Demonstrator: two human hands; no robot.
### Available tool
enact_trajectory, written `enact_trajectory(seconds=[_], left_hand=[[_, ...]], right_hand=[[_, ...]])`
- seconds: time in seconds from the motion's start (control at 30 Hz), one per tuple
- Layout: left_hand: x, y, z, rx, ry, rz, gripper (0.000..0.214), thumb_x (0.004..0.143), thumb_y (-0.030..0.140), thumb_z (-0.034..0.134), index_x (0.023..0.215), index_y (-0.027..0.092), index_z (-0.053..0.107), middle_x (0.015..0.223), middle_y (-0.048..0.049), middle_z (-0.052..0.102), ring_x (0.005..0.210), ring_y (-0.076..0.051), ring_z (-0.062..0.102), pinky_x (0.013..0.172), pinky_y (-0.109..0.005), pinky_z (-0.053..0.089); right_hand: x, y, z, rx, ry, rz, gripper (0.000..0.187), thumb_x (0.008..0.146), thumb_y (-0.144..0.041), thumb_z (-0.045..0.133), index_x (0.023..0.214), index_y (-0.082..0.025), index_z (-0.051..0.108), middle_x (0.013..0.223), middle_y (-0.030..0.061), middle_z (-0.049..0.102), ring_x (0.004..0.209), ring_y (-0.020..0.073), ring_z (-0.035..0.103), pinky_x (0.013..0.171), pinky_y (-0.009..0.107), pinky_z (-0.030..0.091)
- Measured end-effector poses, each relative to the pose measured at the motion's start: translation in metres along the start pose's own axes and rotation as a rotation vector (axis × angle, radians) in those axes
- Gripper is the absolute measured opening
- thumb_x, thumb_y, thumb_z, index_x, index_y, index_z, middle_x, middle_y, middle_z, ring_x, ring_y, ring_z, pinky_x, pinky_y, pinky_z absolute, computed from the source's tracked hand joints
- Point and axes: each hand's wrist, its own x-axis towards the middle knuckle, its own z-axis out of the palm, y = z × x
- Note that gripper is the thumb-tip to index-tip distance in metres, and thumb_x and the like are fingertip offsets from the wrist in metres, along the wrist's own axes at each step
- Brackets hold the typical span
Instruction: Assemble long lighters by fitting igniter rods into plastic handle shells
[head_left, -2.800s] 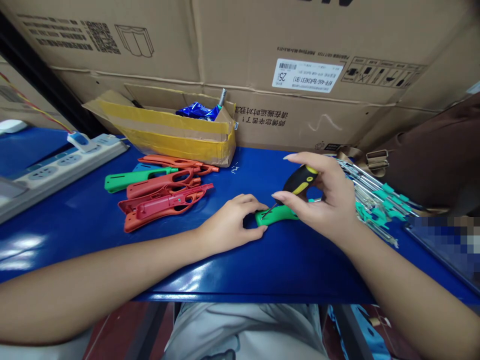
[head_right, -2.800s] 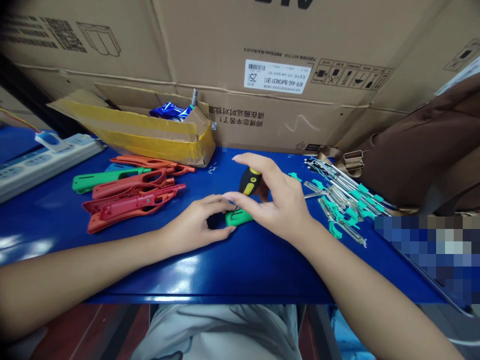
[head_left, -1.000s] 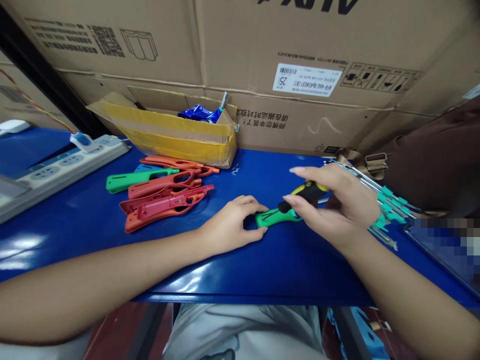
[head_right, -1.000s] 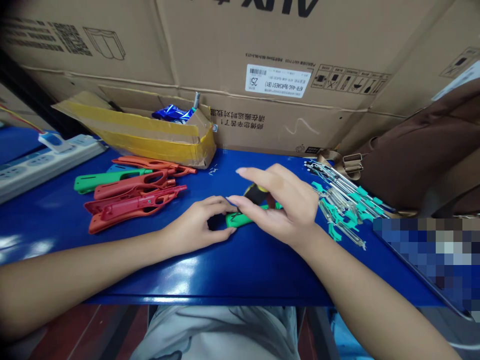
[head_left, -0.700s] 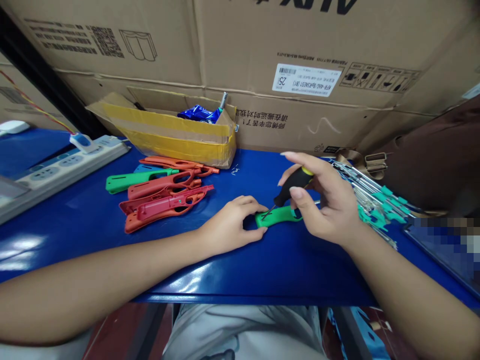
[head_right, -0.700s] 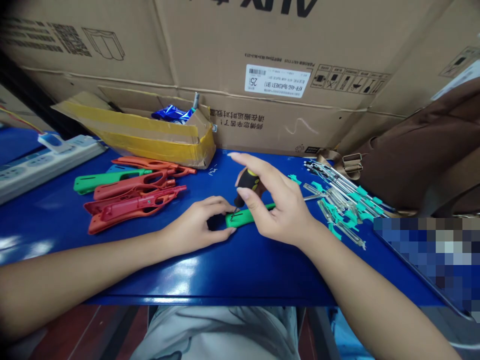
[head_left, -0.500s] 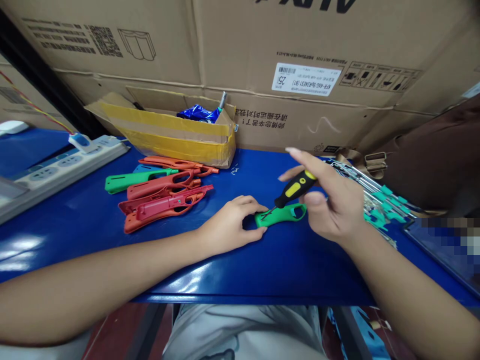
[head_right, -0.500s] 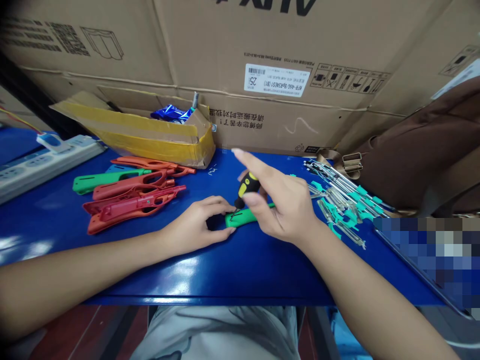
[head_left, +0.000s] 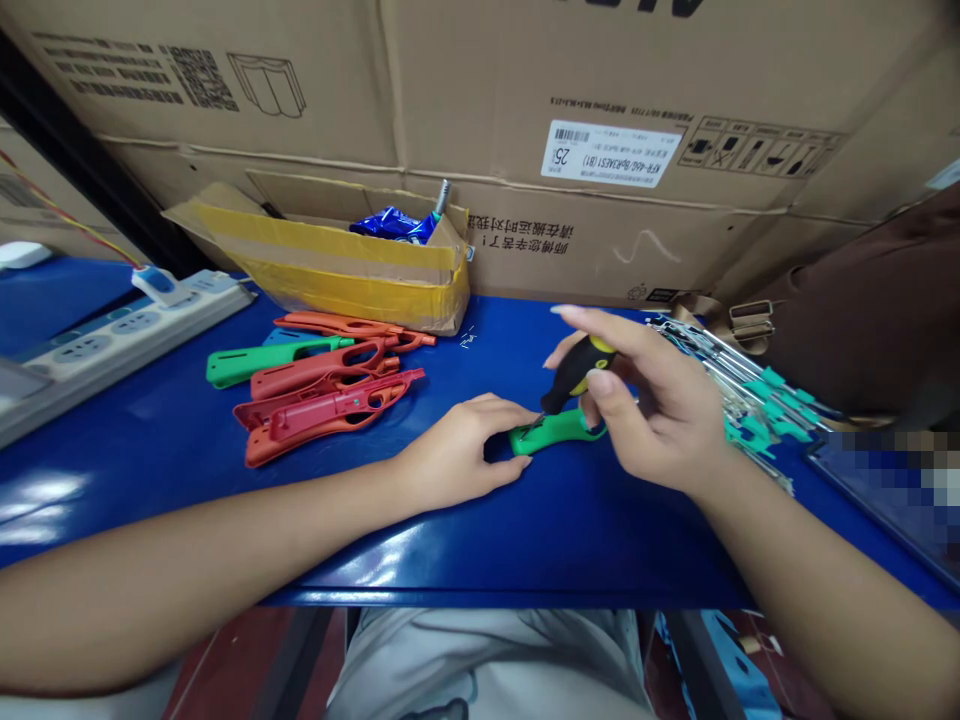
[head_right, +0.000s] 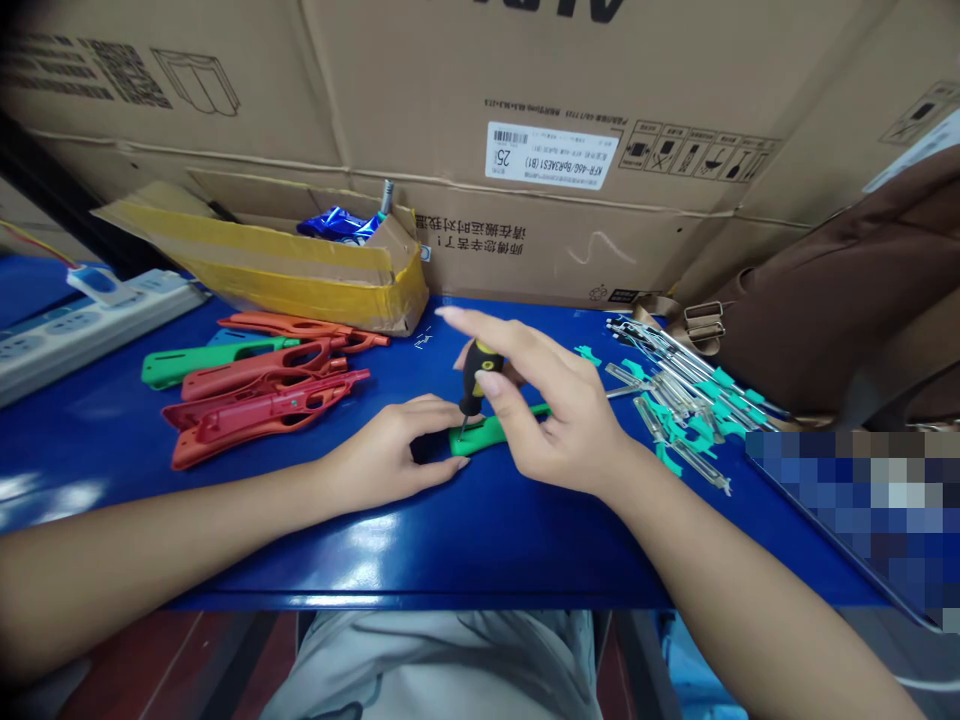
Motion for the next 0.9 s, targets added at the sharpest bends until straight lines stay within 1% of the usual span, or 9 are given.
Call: enact_trajectory(seconds=[0.13, 0.27, 0.33, 0.47, 0.53, 0.63, 0.7, 0.83, 0.9], left_hand=[[0.0003, -0.0001, -0.0001, 0.007, 0.003, 0.018, 0.034, 0.086, 0.018, 0.071, 0.120, 0.019, 0.068, 0.116, -0.0068, 0.074, 0.108, -0.022, 0.066, 0.099, -0.039, 0.052], [0.0004, 0.0001, -0.0006, 0.011, -0.007, 0.016, 0.035, 0.086, 0.018, 0.071, 0.121, 0.017, 0.068, 0.116, -0.0080, 0.074, 0.108, -0.023, 0.066, 0.098, -0.039, 0.052], [0.0004, 0.0000, -0.0006, 0.016, -0.010, 0.012, 0.036, 0.086, 0.018, 0.071, 0.121, 0.019, 0.068, 0.116, -0.0074, 0.074, 0.108, -0.023, 0.066, 0.099, -0.040, 0.052], [0.0004, -0.0003, 0.0001, 0.023, 0.000, 0.018, 0.035, 0.087, 0.019, 0.071, 0.122, 0.020, 0.068, 0.115, -0.0071, 0.074, 0.108, -0.023, 0.066, 0.099, -0.041, 0.052], [0.0005, -0.0004, 0.0003, 0.021, -0.001, 0.020, 0.035, 0.087, 0.019, 0.070, 0.121, 0.020, 0.068, 0.116, -0.0071, 0.074, 0.107, -0.023, 0.066, 0.099, -0.041, 0.052], [0.0007, -0.0003, 0.0001, 0.021, -0.009, 0.019, 0.034, 0.087, 0.018, 0.071, 0.120, 0.019, 0.068, 0.116, -0.0069, 0.074, 0.107, -0.022, 0.066, 0.099, -0.039, 0.051], [0.0007, -0.0002, -0.0001, 0.029, -0.012, 0.019, 0.034, 0.087, 0.018, 0.071, 0.120, 0.017, 0.068, 0.115, -0.0073, 0.074, 0.107, -0.022, 0.066, 0.099, -0.039, 0.051], [0.0002, -0.0002, -0.0004, 0.037, -0.010, 0.022, 0.034, 0.087, 0.019, 0.072, 0.121, 0.018, 0.067, 0.116, -0.0073, 0.074, 0.108, -0.023, 0.066, 0.100, -0.039, 0.051], [0.0000, -0.0001, -0.0006, 0.034, -0.012, 0.020, 0.034, 0.088, 0.019, 0.071, 0.121, 0.018, 0.067, 0.117, -0.0070, 0.074, 0.109, -0.023, 0.066, 0.100, -0.039, 0.051]], right_hand=[[0.0012, -0.0018, 0.0007, -0.190, 0.104, -0.122, 0.033, 0.094, -0.033, 0.065, 0.127, -0.026, 0.065, 0.090, 0.0044, 0.073, 0.069, 0.0178, 0.066, 0.060, 0.030, 0.056], [0.0007, -0.0006, 0.0026, 0.061, -0.055, 0.022, 0.045, 0.105, -0.031, 0.039, 0.150, -0.026, 0.043, 0.118, 0.0088, 0.070, 0.069, 0.0147, 0.066, 0.060, 0.029, 0.057], [0.0004, 0.0007, 0.0038, 0.151, -0.086, 0.068, 0.045, 0.106, -0.032, 0.039, 0.150, -0.027, 0.042, 0.119, 0.0082, 0.069, 0.068, 0.0141, 0.067, 0.059, 0.029, 0.058], [0.0010, 0.0012, 0.0028, -0.096, 0.082, -0.039, 0.033, 0.095, -0.036, 0.064, 0.127, -0.027, 0.064, 0.102, 0.0060, 0.073, 0.078, 0.0194, 0.069, 0.066, 0.031, 0.059], [0.0008, 0.0002, 0.0019, -0.162, 0.110, -0.077, 0.034, 0.095, -0.035, 0.064, 0.128, -0.026, 0.064, 0.103, 0.0067, 0.073, 0.078, 0.0202, 0.069, 0.070, 0.033, 0.059], [-0.0002, -0.0014, 0.0029, 0.033, -0.013, 0.019, 0.044, 0.103, -0.032, 0.046, 0.146, -0.027, 0.048, 0.116, 0.0080, 0.071, 0.070, 0.0161, 0.067, 0.066, 0.033, 0.059], [-0.0005, -0.0015, 0.0046, 0.140, -0.045, 0.078, 0.044, 0.103, -0.032, 0.046, 0.147, -0.027, 0.046, 0.118, 0.0078, 0.070, 0.069, 0.0147, 0.068, 0.061, 0.030, 0.058], [0.0004, -0.0002, 0.0056, -0.065, 0.127, -0.010, 0.032, 0.092, -0.035, 0.068, 0.122, -0.026, 0.066, 0.100, 0.0059, 0.072, 0.068, 0.0163, 0.066, 0.058, 0.029, 0.055], [0.0006, 0.0000, 0.0045, -0.123, 0.136, -0.044, 0.032, 0.093, -0.034, 0.066, 0.124, -0.025, 0.066, 0.098, 0.0064, 0.073, 0.065, 0.0161, 0.064, 0.057, 0.030, 0.055]])
